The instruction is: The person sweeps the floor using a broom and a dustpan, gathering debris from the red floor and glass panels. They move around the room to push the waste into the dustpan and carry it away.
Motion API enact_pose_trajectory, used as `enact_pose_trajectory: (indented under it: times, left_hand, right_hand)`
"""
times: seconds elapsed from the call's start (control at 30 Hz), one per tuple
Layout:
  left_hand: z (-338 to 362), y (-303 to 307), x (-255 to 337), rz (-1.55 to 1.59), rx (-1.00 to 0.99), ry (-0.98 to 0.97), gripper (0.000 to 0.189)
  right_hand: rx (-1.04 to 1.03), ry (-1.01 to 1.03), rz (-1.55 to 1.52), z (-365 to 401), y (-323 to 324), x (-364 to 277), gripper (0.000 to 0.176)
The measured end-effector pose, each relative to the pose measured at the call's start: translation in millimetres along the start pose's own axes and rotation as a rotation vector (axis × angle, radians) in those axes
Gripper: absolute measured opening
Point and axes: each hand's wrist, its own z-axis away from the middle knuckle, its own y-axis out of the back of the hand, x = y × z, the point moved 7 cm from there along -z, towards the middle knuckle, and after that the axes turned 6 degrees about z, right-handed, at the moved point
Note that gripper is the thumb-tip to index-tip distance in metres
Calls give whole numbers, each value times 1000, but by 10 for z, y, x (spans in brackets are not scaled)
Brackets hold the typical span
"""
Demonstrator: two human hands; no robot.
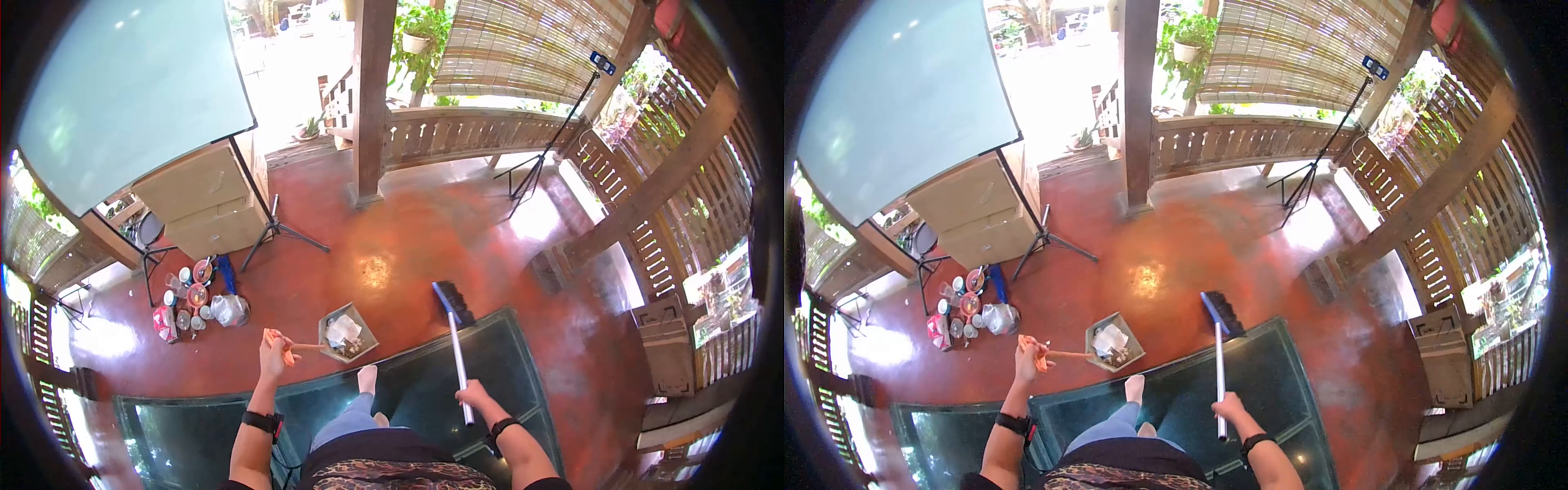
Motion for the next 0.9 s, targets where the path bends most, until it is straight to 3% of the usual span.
enact_pose_trajectory:
  times: [0.13, 0.2, 0.23, 0.37, 0.47, 0.57, 0.7, 0.8, 0.9]
  left_hand:
    - [361, 232, 38, -15, 55, -52, 9]
    - [411, 362, -34, -30, 98, -119, 9]
    - [418, 420, -60, -63, 97, -119, 9]
    - [555, 450, 97, -206, 104, -114, 11]
    - [810, 556, 259, -259, 119, -117, 10]
    - [1012, 807, 296, -170, 138, -125, 10]
    - [1274, 1141, 378, -42, 158, -117, 12]
    - [1527, 1317, 450, -36, 193, -138, 14]
    - [1744, 1534, 503, 21, 228, -149, 14]
  right_hand:
    - [-107, 87, 8, 566, -385, -100, 26]
    - [-218, 162, -117, 649, -635, -46, 23]
    - [-309, 142, -226, 908, -581, -262, 18]
    - [-525, 48, -578, 1011, -460, -141, 10]
    - [-525, 66, -608, 1283, -176, -65, 20]
    - [-348, 109, -509, 1467, 122, -3, 36]
    - [-131, 144, -156, 1214, 64, 48, 10]
    - [-23, 135, -48, 749, -182, 126, 11]
    - [-72, 19, 80, 449, -350, 275, 14]
